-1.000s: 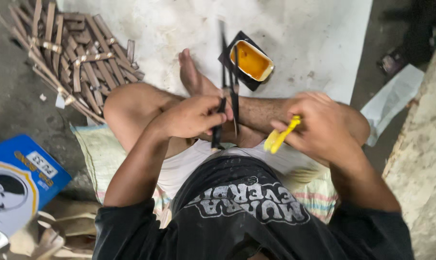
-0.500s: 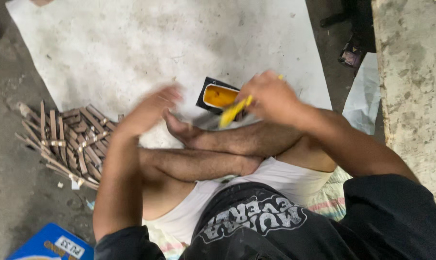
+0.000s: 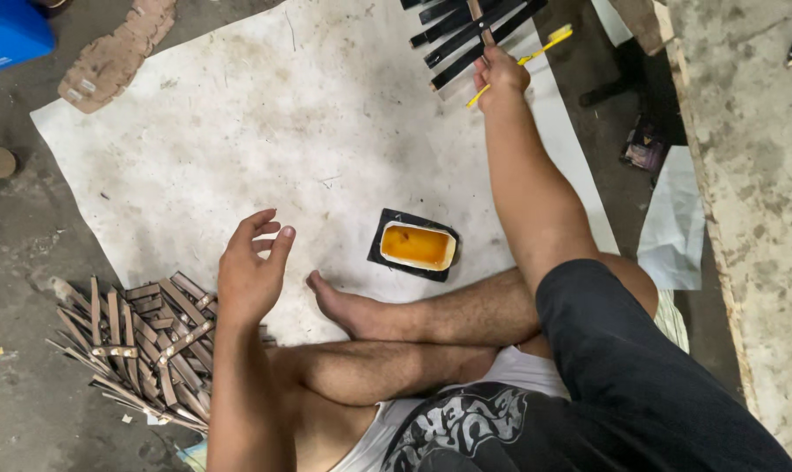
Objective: The person sits on the floor and repeatedly applies a yellow adhesive to small black wooden pieces using a yellow brush. They dip the brush into a container of glue and coat the pieces before placing them on a white sheet.
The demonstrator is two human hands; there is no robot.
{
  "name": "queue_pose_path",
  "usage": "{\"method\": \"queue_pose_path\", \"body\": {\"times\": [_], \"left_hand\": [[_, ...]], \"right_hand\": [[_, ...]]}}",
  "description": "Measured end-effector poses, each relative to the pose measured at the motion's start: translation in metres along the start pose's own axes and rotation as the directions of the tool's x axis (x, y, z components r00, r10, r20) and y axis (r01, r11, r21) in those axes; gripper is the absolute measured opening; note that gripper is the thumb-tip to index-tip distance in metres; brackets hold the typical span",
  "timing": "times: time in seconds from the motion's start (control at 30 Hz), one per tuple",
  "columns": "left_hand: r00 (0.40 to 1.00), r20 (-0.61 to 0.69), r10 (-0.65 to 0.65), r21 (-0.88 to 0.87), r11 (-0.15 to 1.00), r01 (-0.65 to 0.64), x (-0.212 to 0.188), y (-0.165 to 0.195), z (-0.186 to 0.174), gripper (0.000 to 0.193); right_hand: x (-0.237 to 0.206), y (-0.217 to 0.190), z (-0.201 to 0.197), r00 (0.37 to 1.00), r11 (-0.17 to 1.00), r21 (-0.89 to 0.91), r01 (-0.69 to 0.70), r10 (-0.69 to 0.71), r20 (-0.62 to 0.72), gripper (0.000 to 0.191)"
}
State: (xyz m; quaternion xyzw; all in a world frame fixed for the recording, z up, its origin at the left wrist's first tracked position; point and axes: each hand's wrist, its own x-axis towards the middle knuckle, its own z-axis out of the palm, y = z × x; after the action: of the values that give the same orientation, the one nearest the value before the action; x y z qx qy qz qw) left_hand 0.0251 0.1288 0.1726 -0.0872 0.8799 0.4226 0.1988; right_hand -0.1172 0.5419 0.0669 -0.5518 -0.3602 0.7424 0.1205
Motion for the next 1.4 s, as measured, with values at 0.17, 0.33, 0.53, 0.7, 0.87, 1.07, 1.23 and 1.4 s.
{"method": "queue_pose_path", "body": {"times": [0.17, 0.33, 0.53, 0.7, 0.87, 1.07, 1.23, 1.4], "left_hand": [[1.000, 0.018, -0.007, 0.055, 0.998, 0.006, 0.010, 0.004, -0.008, 0.051], [0.976, -0.201, 0.081, -0.030, 0.996, -0.089, 0.005, -0.071, -0.078, 0.052], [0.673, -0.483, -0.561, 0.263, 0.640, 0.722, -0.018, -0.239, -0.136, 0.096], [0.738, -0.622, -0.260, 0.267, 0.816, 0.513, -0.048, -0.303, -0.114, 0.032], [0.615, -0.779, -0.123, 0.177, 0.898, 0.404, -0.076, -0.292, -0.120, 0.019], [0.209, -0.972, 0.108, 0.072, 0.982, -0.174, -0.115, -0.255, -0.141, 0.016], [0.468, -0.870, 0.153, -0.221, 0.728, -0.649, -0.160, -0.177, -0.118, 0.021], [0.820, -0.518, 0.243, -0.511, 0.681, -0.525, -0.193, -0.106, -0.065, 0.019]], "right_hand": [[0.005, 0.006, 0.022, 0.997, 0.999, 0.041, 0.026, -0.023, -0.071, 0.020], [0.006, 0.041, -0.010, 0.947, 0.936, -0.146, 0.320, -0.316, 0.051, 0.028], [-0.051, 0.078, -0.118, 0.560, 0.477, -0.421, 0.772, -0.196, 0.805, 0.021], [-0.133, 0.073, -0.182, 0.500, 0.314, -0.463, 0.829, -0.047, 0.865, 0.018], [-0.184, 0.089, -0.205, 0.423, 0.157, -0.407, 0.900, -0.083, 0.902, 0.017], [-0.192, 0.109, -0.217, 0.296, -0.306, -0.296, 0.905, -0.047, 0.954, 0.018], [-0.192, 0.128, -0.211, 0.139, -0.565, -0.099, 0.819, 0.029, 0.990, 0.015], [-0.207, 0.101, -0.222, 0.285, -0.573, -0.252, 0.779, -0.034, 0.958, 0.013]]}}
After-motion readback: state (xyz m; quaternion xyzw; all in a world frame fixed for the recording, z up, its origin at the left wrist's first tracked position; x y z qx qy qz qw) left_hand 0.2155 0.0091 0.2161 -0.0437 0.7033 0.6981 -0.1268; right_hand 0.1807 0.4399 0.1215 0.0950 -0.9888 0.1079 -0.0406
